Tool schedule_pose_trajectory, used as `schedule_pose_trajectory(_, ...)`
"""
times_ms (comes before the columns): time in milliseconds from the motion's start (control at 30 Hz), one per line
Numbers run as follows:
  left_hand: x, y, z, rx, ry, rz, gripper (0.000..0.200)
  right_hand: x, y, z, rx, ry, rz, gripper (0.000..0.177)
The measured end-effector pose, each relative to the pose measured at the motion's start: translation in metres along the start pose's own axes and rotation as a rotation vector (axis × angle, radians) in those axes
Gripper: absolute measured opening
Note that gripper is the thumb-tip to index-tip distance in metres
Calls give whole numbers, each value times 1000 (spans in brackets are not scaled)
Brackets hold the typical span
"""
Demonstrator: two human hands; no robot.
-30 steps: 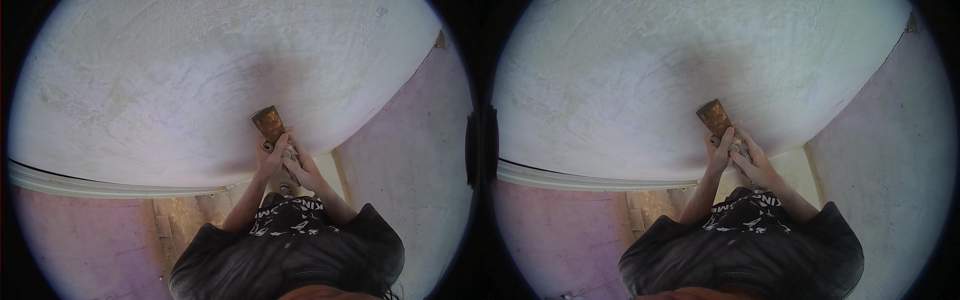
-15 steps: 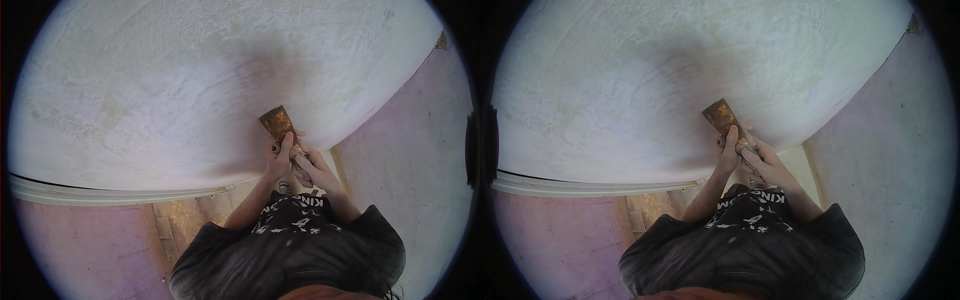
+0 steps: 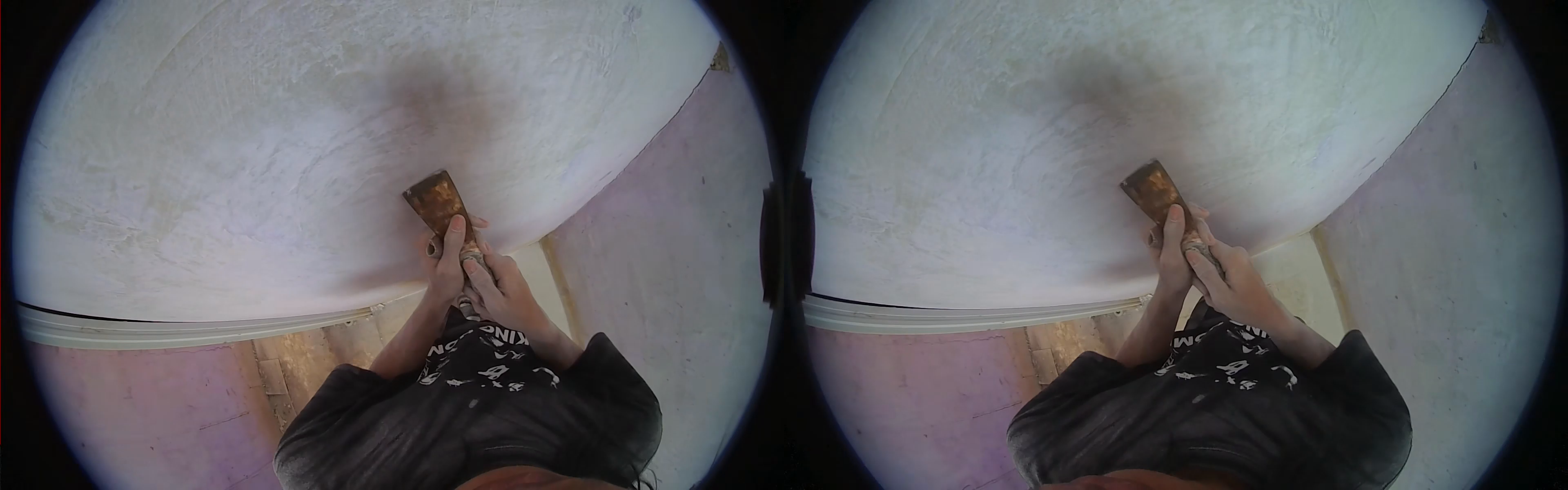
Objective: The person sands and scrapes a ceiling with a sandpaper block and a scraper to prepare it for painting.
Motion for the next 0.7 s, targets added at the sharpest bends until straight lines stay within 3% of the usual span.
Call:
schedule_pose_trajectory(67,-1,-2,-6,-13,-4,-2,31,-3,2,-4,-9,-18,-22,36)
schedule_pose_trajectory(100,2,-8,-9,6,29,86,33,-4,10,-6,-42,31,60,23)
schedule_pose_trajectory(167,8,-18,-11,18,62,160,35,0,15,-6,-77,82,127,25)
schedule_pose_trajectory(200,4,-8,-7,5,64,125,35,0,11,-2,-45,33,39,22)
schedule_pose_trajectory(233,2,0,-4,-5,66,91,35,-1,7,1,-16,-14,-46,32)
schedule_pose_trajectory(333,1,18,1,-19,53,118,34,-9,-3,4,-20,-19,73,30)
schedule_pose_trajectory(433,10,-4,-11,2,98,165,34,-12,25,4,39,43,76,26)
schedule_pose_trajectory(567,11,31,0,-48,162,192,33,-20,-12,19,103,34,-37,23)
schedule_pose_trajectory(633,7,57,6,-92,92,188,34,-28,-20,28,71,-97,115,24)
schedule_pose_trajectory(700,27,31,-6,-98,116,184,35,-29,2,22,16,-101,80,27)
Point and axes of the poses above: each hand's wrist, its own z-axis towards the middle knuckle, its own x-axis out of the back of the hand, y = z × x, the point moved 4 cm from there along z, towards the middle knuckle, and after that the axes turned 5 degrees about -y, right-handed, at the moved point
